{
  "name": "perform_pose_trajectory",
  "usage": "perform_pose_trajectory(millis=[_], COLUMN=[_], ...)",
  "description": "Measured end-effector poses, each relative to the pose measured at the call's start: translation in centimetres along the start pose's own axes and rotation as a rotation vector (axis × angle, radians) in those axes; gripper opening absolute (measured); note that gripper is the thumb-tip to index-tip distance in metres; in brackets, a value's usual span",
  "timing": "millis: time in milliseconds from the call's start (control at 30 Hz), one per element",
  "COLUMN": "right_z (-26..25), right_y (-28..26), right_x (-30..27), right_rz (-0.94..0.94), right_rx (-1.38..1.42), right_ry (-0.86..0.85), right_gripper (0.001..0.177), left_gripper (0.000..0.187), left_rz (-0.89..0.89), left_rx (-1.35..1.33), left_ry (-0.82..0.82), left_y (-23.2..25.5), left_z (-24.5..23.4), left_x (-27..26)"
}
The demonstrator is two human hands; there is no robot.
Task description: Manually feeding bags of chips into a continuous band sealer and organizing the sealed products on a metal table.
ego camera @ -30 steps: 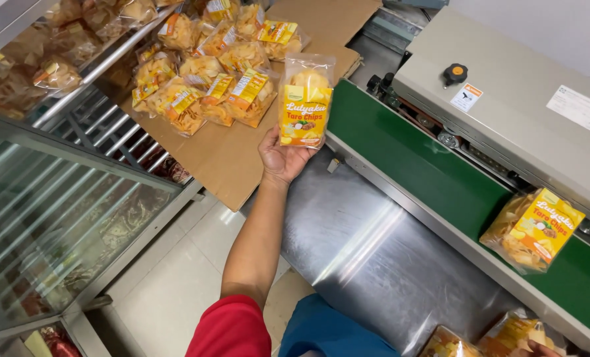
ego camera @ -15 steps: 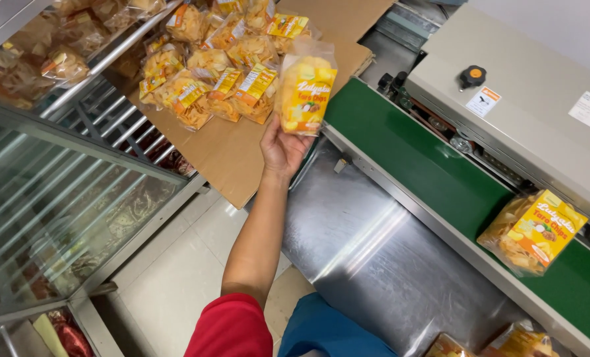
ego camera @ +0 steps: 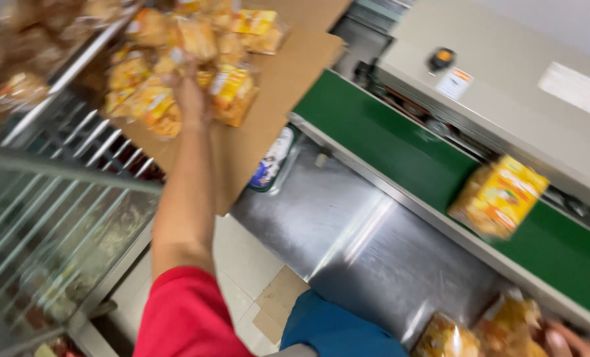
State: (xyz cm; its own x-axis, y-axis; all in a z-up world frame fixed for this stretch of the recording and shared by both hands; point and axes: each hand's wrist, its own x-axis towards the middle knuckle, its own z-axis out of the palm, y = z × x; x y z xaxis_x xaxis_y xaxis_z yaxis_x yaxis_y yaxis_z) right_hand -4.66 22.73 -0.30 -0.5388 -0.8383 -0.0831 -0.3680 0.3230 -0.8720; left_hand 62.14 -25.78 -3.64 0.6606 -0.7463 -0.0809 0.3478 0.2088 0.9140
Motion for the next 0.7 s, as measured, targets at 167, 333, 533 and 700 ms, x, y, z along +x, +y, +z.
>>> perform_pose_trajectory(millis=[167, 333, 533, 700], right_z=[2.6, 2.7, 1.3, -0.2], right_y=[-2.2, -4.0, -4.2, -2.3], right_x=[-2.7, -4.0, -6.5, -9.3], right_rz=[0.135, 0.212, 0.214, 0.205], right_rx=[0.002, 0.011, -0.039, -0.176], right_ry=[0.079, 0.101, 0.105, 0.103], right_gripper=[0.016, 0.019, 0.022, 0.027], left_gripper=[0.034, 0.052, 0.115, 0.124], left_rz=[0.506, 0.395, 0.393, 0.414], left_rx=[0.288, 0.450, 0.646, 0.642], left_ry=[-0.446, -0.854, -1.056, -1.029], left_y=[-1.3, -3.4, -8.0, -9.7], left_z=[3.4, 8.5, 12.0, 13.7], left_x=[-10.2, -33.7, -46.8, -49.5])
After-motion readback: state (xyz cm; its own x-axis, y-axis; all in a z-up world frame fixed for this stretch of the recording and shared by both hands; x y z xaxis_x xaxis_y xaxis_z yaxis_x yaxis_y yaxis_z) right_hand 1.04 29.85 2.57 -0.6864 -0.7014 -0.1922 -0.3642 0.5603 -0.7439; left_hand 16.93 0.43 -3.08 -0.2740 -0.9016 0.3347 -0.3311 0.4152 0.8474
